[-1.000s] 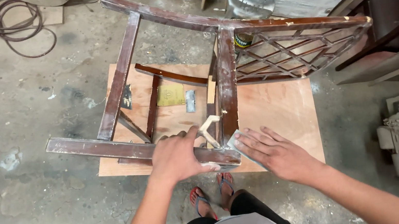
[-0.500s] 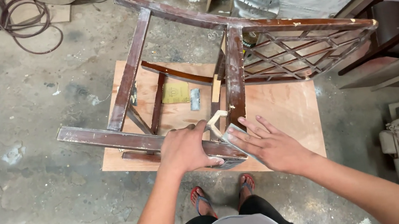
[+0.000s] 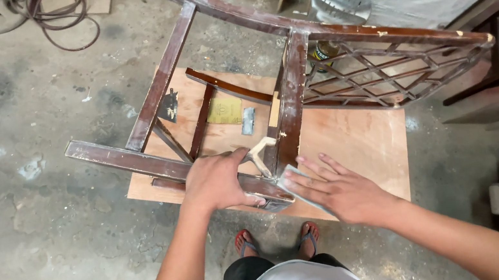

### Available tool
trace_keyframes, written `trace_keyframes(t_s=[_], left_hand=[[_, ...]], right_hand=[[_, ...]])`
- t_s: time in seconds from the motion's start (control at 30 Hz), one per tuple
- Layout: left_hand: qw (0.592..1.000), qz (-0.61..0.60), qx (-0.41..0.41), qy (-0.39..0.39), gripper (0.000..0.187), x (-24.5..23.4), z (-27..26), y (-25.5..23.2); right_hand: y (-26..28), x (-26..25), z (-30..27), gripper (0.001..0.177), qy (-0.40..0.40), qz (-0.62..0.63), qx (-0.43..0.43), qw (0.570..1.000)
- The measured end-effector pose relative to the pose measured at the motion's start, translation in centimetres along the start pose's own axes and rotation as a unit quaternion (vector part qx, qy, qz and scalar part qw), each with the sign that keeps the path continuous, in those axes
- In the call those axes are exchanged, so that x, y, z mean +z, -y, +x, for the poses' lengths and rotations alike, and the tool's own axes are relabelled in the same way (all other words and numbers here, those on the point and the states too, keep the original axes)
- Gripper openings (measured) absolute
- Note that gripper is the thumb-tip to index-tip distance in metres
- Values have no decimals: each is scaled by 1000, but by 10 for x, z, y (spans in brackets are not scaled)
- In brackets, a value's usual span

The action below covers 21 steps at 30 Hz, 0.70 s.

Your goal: The person sands the frame of a wooden chair using a sanding block. They work on the legs and crossbars, moving the sanding block along the surfaces to smooth them.

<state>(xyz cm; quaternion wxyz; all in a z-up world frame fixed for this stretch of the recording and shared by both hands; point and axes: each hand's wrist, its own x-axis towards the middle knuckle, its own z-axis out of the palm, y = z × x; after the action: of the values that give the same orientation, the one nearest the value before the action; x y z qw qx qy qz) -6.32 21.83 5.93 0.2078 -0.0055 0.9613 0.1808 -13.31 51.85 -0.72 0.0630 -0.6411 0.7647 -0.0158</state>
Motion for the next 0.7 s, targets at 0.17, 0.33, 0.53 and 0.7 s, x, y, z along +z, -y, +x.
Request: trace_keyframes(t_s=[0.17, 0.33, 0.53, 0.7], left_hand=[[1000, -2, -5, -12, 105, 4, 3, -1], [999, -30, -14, -11, 105, 1, 0, -6], [1000, -8, -12, -15, 110, 8, 4, -2], [1000, 7, -14, -25, 112, 12, 10, 2]], right_hand=[[-1, -7, 19, 75, -42, 3, -49, 998], [-7, -10, 13, 74, -46, -27, -85, 995], [-8, -8, 10, 72, -40, 25, -92, 995], [-9, -1, 33, 70, -68, 5, -106, 992]])
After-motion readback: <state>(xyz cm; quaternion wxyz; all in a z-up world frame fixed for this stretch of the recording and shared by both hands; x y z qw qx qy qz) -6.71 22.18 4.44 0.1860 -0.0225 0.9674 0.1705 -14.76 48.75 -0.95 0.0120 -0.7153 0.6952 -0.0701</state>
